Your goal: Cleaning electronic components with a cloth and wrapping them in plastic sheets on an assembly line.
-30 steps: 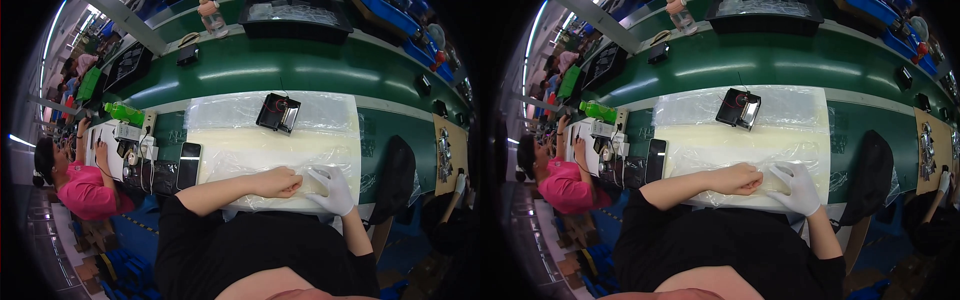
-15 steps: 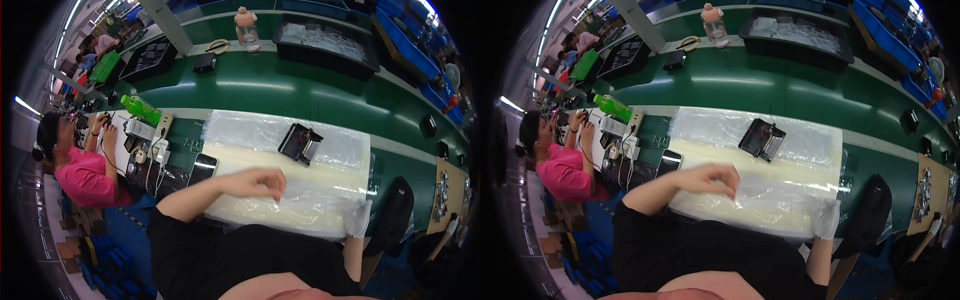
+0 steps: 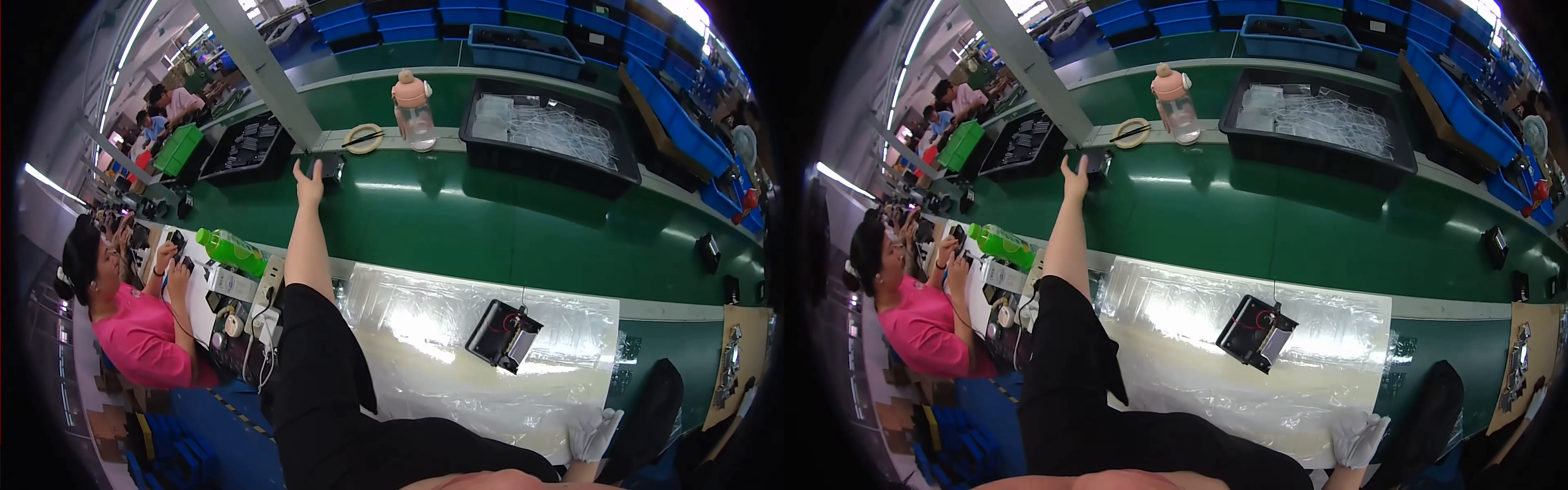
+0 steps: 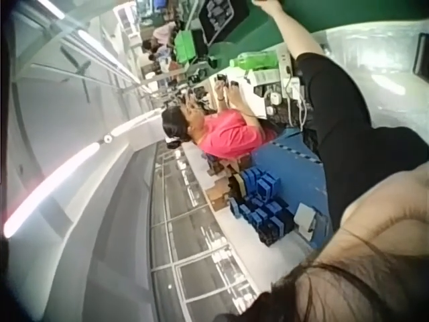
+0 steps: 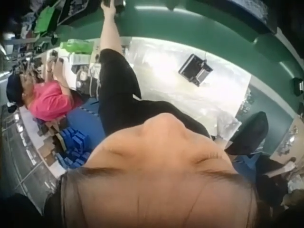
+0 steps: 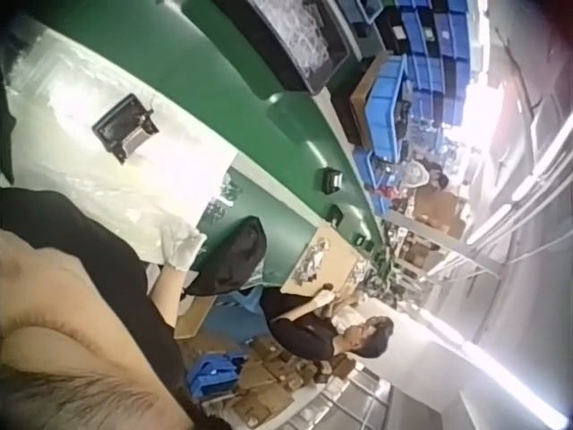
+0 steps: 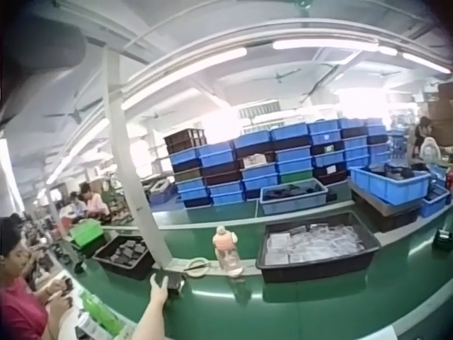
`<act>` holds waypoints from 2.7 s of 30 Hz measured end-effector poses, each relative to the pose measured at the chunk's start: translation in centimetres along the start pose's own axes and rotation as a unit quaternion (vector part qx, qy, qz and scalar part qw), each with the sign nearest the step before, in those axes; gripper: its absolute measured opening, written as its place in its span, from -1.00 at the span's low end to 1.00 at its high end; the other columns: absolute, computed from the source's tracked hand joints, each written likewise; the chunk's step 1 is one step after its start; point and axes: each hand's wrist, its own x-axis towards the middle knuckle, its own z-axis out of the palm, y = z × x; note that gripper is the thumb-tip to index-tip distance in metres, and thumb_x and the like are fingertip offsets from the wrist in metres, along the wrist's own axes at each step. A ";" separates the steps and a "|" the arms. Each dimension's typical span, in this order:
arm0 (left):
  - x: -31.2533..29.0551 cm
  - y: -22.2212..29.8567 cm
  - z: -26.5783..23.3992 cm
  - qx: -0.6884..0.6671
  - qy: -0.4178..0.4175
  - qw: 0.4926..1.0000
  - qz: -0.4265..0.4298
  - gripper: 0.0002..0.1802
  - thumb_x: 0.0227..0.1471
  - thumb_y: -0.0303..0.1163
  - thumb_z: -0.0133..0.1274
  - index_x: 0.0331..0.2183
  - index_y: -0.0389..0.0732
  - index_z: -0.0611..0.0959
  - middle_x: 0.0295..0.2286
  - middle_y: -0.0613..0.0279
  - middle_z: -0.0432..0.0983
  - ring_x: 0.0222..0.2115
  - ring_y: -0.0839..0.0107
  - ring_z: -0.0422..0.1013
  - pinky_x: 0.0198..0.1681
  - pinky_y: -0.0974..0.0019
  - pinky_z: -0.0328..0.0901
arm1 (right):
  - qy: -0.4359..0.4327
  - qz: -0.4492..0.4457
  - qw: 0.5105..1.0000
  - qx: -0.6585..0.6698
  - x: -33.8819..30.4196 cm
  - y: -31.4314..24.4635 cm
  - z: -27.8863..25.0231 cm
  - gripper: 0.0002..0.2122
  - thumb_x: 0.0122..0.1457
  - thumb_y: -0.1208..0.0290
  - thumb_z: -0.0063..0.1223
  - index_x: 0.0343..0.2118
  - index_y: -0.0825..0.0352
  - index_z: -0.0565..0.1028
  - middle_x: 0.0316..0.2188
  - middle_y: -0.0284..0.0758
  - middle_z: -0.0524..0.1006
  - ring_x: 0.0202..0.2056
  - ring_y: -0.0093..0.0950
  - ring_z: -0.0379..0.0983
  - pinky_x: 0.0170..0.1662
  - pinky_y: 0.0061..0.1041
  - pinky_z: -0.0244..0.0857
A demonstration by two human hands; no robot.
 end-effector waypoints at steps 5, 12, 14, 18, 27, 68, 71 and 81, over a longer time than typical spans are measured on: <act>1.0 -2.1 1.5 -0.070 -0.009 0.989 -0.128 -0.16 0.01 0.01 0.18 0.18 -0.23 0.29 -0.02 -0.21 0.41 -0.05 -0.06 0.40 0.06 0.13 0.28 | 0.000 0.001 1.000 0.010 0.4 0.2 0.6 -0.62 0.34 -0.03 -0.17 -0.23 0.10 0.64 -0.51 -0.38 0.45 -0.55 -0.53 0.25 -0.47 -0.50 0.17; -5.6 0.8 -1.3 -0.316 -0.134 0.916 -0.210 -0.45 0.13 -0.22 0.11 0.06 -0.32 0.45 -0.15 0.03 0.49 -0.22 0.32 0.44 -0.14 0.35 0.37 | 0.018 0.014 1.000 0.016 0.2 0.1 0.7 -0.62 0.34 -0.03 -0.17 -0.21 0.11 0.62 -0.53 -0.37 0.43 -0.56 -0.53 0.23 -0.49 -0.49 0.15; -7.5 1.2 -3.0 -0.120 -0.099 0.977 -0.144 -0.49 0.12 -0.26 0.11 0.05 -0.29 0.46 -0.18 0.05 0.48 -0.26 0.32 0.42 -0.14 0.35 0.36 | 0.037 0.010 0.999 0.019 0.4 0.4 1.2 -0.63 0.35 -0.02 -0.17 -0.25 0.13 0.61 -0.54 -0.38 0.41 -0.56 -0.53 0.21 -0.49 -0.48 0.15; -12.6 3.5 -5.7 0.271 -0.039 0.962 0.019 -0.55 0.09 -0.36 0.10 0.03 -0.23 0.49 -0.25 0.09 0.46 -0.33 0.30 0.37 -0.14 0.34 0.34 | -0.008 0.015 0.997 -0.081 0.1 0.2 1.2 -0.73 0.38 0.11 -0.17 -0.25 0.12 0.54 -0.68 -0.52 0.27 -0.55 -0.61 0.14 -0.43 -0.58 0.10; -32.6 21.6 -11.3 -0.176 -0.430 0.726 0.506 -0.65 -0.07 -0.45 0.20 -0.17 -0.22 0.55 -0.19 0.17 0.46 -0.17 0.22 0.37 0.01 0.26 0.24 | -0.009 -0.102 0.980 -0.172 -0.1 -0.3 3.4 -0.74 0.22 0.59 -0.05 -0.02 0.30 0.40 -0.36 -0.30 0.44 -0.41 -0.54 0.33 -0.31 -0.64 0.27; -41.5 28.8 -11.5 -0.477 -0.523 0.698 -0.112 -0.58 0.07 -0.25 -0.03 -0.70 -0.28 0.58 -0.68 0.14 0.50 -0.66 0.41 0.34 -0.47 0.46 0.23 | -0.050 -0.071 0.845 -0.528 -1.3 4.8 16.5 -0.76 0.08 0.59 0.16 -0.16 0.49 0.54 -0.39 -0.21 0.60 -0.38 -0.47 0.52 -0.26 -0.60 0.38; -40.9 29.6 -10.9 -0.433 -0.483 0.760 -0.029 -0.56 0.10 -0.25 -0.04 -0.70 -0.30 0.59 -0.66 0.17 0.51 -0.62 0.45 0.36 -0.45 0.49 0.21 | -0.091 -0.205 0.704 -0.674 -1.2 4.6 16.1 -0.73 0.10 0.53 0.13 -0.11 0.43 0.55 -0.33 -0.19 0.59 -0.31 -0.41 0.52 -0.19 -0.53 0.38; -31.4 32.4 -8.2 -0.218 -0.056 0.850 0.476 -0.84 -0.02 -0.44 0.22 -0.32 -0.17 0.61 -0.33 0.26 0.44 -0.42 0.40 0.38 -0.38 0.37 0.31 | -0.168 -0.246 0.613 -0.732 -1.6 7.5 13.7 -0.75 0.11 0.46 0.08 -0.14 0.33 0.58 -0.21 -0.22 0.57 -0.17 -0.27 0.46 -0.04 -0.39 0.31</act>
